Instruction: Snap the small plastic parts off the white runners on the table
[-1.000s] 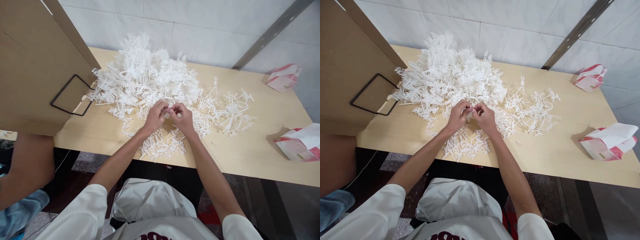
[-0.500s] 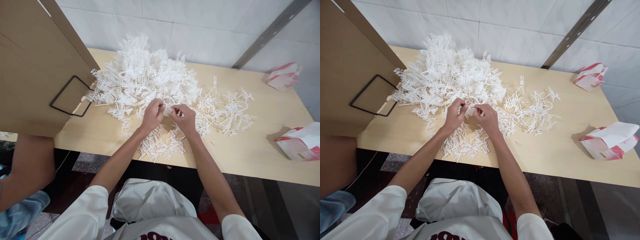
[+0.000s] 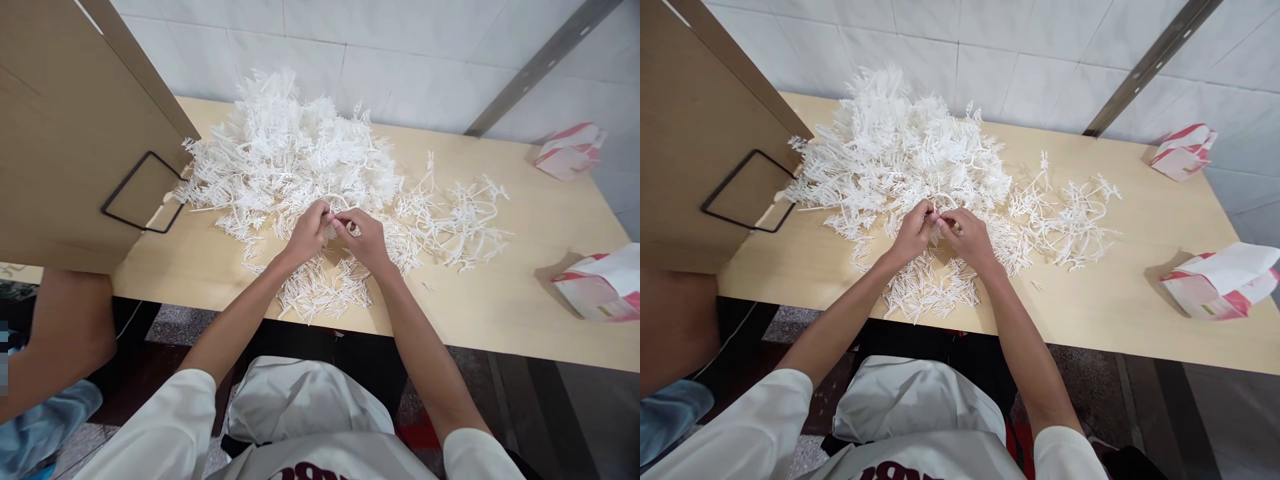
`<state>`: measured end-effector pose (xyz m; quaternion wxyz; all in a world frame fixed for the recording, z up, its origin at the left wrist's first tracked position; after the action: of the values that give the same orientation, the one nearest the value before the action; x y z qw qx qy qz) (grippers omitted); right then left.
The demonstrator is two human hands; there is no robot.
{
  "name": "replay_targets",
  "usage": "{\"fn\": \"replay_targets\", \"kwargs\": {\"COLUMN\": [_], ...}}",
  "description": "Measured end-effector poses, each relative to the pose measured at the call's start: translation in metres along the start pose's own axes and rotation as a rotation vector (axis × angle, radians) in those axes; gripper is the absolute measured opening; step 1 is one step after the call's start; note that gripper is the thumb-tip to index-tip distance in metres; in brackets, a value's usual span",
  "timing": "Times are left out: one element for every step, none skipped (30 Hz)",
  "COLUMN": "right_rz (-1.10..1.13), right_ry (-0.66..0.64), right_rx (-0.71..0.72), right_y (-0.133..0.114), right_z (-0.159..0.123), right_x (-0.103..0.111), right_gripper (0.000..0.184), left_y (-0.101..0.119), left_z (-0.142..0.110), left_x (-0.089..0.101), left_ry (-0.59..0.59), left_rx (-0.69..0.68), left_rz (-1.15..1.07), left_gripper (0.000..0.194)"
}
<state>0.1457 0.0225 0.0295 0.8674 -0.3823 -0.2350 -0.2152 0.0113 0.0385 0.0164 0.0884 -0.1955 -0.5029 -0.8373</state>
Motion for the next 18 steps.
{"fn": "replay_targets", "kwargs": {"right_rz": [0.004, 0.005, 0.002, -0.003, -0.008, -0.014, -0.022, -0.031, -0.042, -0.054, -0.062, -0.064, -0.063, -0.058, -0.050, -0.038, -0.024, -0.003], "right_ry": [-0.008, -0.013, -0.016, -0.016, -0.010, -0.005, 0.001, 0.009, 0.020, 0.034, 0.051, 0.072, 0.090, 0.107, 0.120, 0.126, 0.125, 0.116], "right_rx": [-0.013, -0.031, -0.051, -0.069, -0.084, -0.093, -0.091, -0.074, -0.050, -0.021, 0.006, 0.027, 0.035, 0.027, 0.008, -0.014, -0.035, -0.047], "right_y": [0.000, 0.001, 0.001, 0.002, 0.002, 0.002, 0.002, 0.002, 0.001, 0.001, 0.000, 0.000, 0.000, 0.000, 0.001, 0.001, 0.001, 0.000], "right_z": [0.000, 0.000, 0.000, 0.000, 0.000, -0.001, -0.001, -0.002, -0.003, -0.004, -0.005, -0.005, -0.005, -0.005, -0.004, -0.003, -0.002, -0.001], "right_x": [0.000, 0.000, 0.000, 0.000, 0.000, 0.000, 0.000, 0.000, 0.000, 0.000, 0.001, 0.002, 0.003, 0.005, 0.006, 0.008, 0.009, 0.010], "right_gripper": [0.010, 0.007, 0.005, 0.004, 0.004, 0.004, 0.005, 0.006, 0.007, 0.009, 0.010, 0.011, 0.013, 0.014, 0.015, 0.017, 0.019, 0.021], "left_y": [0.000, 0.000, 0.000, 0.000, 0.000, 0.000, 0.000, 0.000, 0.001, 0.002, 0.002, 0.003, 0.004, 0.004, 0.002, 0.001, -0.002, -0.004], "left_z": [-0.001, -0.001, -0.002, -0.003, -0.003, -0.004, -0.004, -0.005, -0.005, -0.005, -0.005, -0.005, -0.004, -0.004, -0.003, -0.001, 0.000, 0.000], "left_x": [-0.002, -0.003, -0.005, -0.007, -0.008, -0.009, -0.010, -0.011, -0.012, -0.012, -0.013, -0.013, -0.012, -0.011, -0.009, -0.007, -0.004, -0.001], "left_ry": [-0.016, -0.037, -0.058, -0.079, -0.097, -0.111, -0.122, -0.132, -0.142, -0.151, -0.157, -0.159, -0.152, -0.134, -0.103, -0.067, -0.029, 0.003], "left_rx": [-0.010, -0.016, -0.021, -0.025, -0.028, -0.029, -0.028, -0.028, -0.034, -0.044, -0.054, -0.058, -0.051, -0.028, 0.012, 0.059, 0.105, 0.141], "left_rz": [0.020, 0.039, 0.053, 0.065, 0.072, 0.073, 0.072, 0.072, 0.073, 0.074, 0.070, 0.056, 0.028, -0.010, -0.057, -0.107, -0.154, -0.195], "left_gripper": [0.013, 0.013, 0.014, 0.015, 0.016, 0.017, 0.017, 0.017, 0.018, 0.018, 0.018, 0.018, 0.017, 0.016, 0.017, 0.019, 0.023, 0.026]}}
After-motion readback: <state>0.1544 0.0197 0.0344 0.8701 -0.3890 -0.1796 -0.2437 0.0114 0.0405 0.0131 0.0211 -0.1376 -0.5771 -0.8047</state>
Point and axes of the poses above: each hand's wrist, its own z-axis towards the middle knuckle, its own x-axis out of the back of the hand, y = z × x, the point moved 5 cm from there along z, towards the middle knuckle, and after that the axes turned 1 degree about x, right-handed, at the moved point
